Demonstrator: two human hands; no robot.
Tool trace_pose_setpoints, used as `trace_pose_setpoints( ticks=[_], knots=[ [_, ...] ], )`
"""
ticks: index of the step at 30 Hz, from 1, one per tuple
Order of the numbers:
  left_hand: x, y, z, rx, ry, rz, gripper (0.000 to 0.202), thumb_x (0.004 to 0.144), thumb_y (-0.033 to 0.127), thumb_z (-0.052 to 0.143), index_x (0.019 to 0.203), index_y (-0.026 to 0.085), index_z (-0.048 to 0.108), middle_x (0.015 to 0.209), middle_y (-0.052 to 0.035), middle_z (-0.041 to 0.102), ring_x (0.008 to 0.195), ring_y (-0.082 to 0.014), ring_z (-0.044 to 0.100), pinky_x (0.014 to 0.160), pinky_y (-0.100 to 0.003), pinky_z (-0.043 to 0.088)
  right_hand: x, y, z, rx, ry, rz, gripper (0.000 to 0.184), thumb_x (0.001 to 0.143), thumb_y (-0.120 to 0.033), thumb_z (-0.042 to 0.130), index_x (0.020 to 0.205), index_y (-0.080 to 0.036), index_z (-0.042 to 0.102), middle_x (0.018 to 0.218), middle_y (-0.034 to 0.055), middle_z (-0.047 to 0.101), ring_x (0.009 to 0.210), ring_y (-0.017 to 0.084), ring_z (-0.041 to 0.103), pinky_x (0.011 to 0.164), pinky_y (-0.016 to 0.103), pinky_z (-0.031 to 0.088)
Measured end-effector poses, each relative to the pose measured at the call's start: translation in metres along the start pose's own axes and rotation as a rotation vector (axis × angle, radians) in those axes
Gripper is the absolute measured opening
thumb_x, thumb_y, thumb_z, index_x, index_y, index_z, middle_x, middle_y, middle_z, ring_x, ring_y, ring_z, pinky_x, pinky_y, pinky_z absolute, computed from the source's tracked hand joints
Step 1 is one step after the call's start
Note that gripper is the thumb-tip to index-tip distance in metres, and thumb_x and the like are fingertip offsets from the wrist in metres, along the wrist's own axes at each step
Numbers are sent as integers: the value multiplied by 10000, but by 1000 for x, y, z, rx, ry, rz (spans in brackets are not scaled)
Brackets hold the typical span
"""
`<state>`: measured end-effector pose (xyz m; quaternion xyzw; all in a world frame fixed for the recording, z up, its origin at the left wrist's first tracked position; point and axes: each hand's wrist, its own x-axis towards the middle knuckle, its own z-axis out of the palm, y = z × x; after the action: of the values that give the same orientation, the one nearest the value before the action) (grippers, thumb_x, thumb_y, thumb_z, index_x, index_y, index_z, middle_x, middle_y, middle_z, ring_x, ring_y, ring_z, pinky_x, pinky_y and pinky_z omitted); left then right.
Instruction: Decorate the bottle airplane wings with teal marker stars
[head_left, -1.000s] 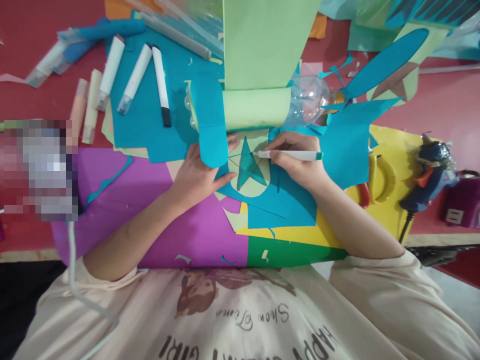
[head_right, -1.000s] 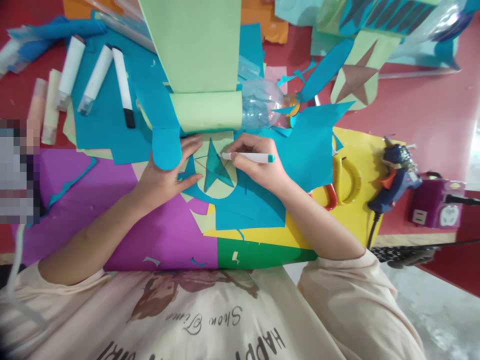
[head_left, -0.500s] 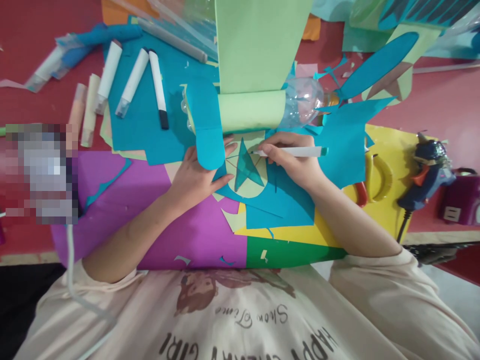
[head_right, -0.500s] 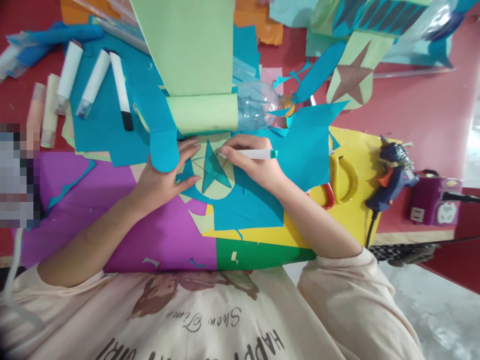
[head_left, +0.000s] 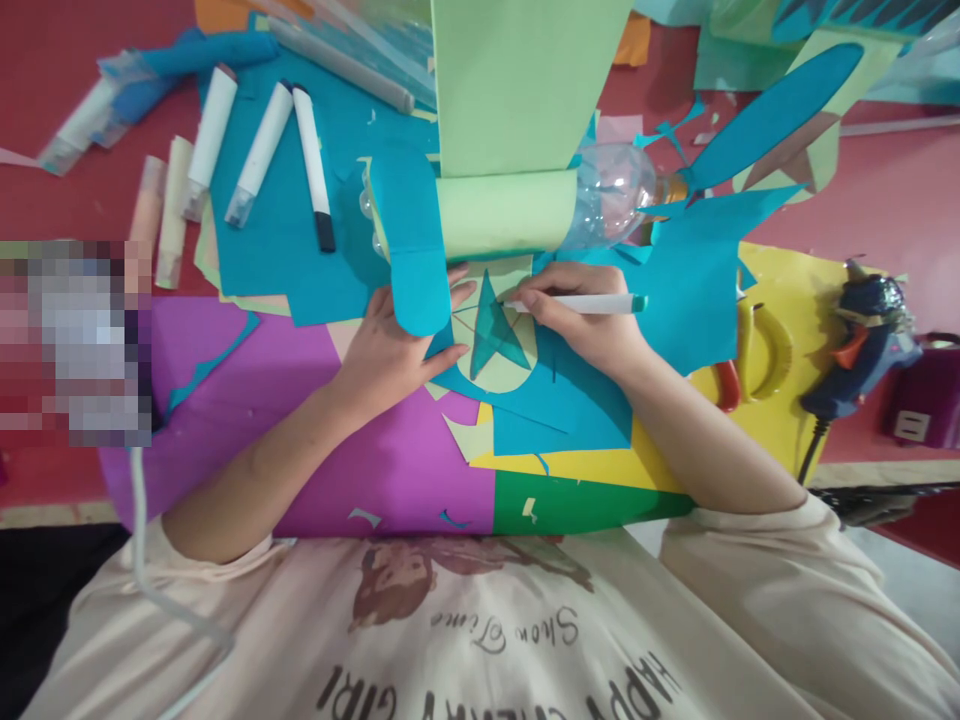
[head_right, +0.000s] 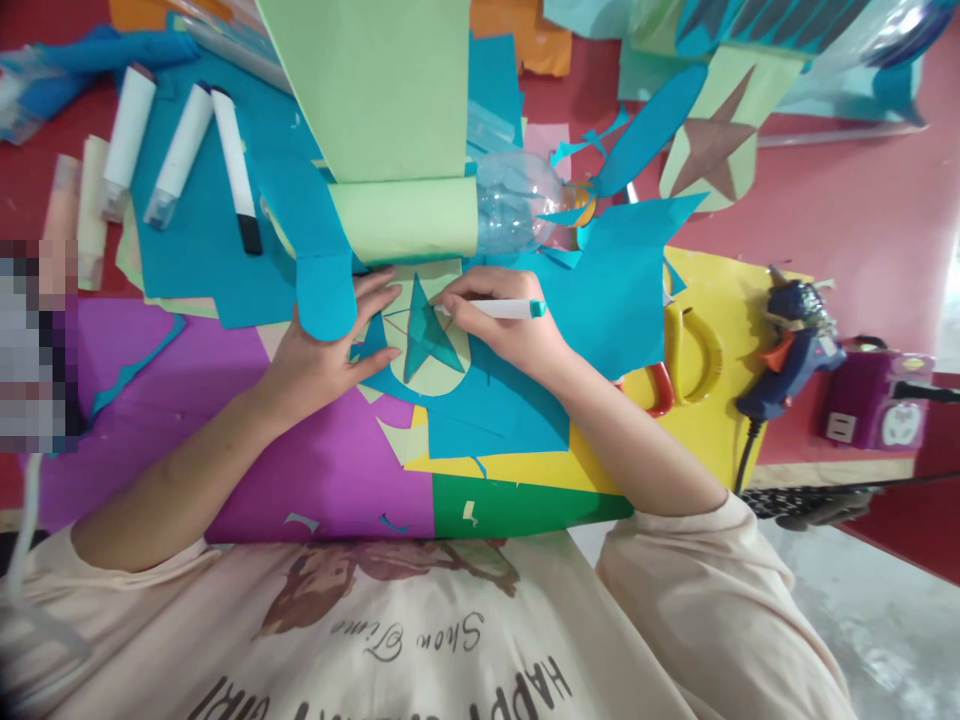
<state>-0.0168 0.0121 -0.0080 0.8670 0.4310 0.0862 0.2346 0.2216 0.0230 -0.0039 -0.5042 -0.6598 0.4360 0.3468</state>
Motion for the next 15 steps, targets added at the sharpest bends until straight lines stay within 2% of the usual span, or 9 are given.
trace_pose_setpoints(
  ticks=[11,15],
  knots=[
    [0,0,0,-1,-11,-5,529,985,391,505,1483,240,413,1531,-134,448,1410,-348,424,1140,-556,344,0,2,-2,-4,-35,22,188,818,-263,606,686,-204,727,727,23,739,679,165,676,643,282,543],
    [0,-1,1,-3,-7,5,522,985,400,503,1468,217,432,1528,-149,447,1404,-349,432,1137,-545,350,0,0,-2,-6,-44,35,182,792,-225,593,652,-201,707,710,21,738,659,164,667,619,276,524]
  ],
)
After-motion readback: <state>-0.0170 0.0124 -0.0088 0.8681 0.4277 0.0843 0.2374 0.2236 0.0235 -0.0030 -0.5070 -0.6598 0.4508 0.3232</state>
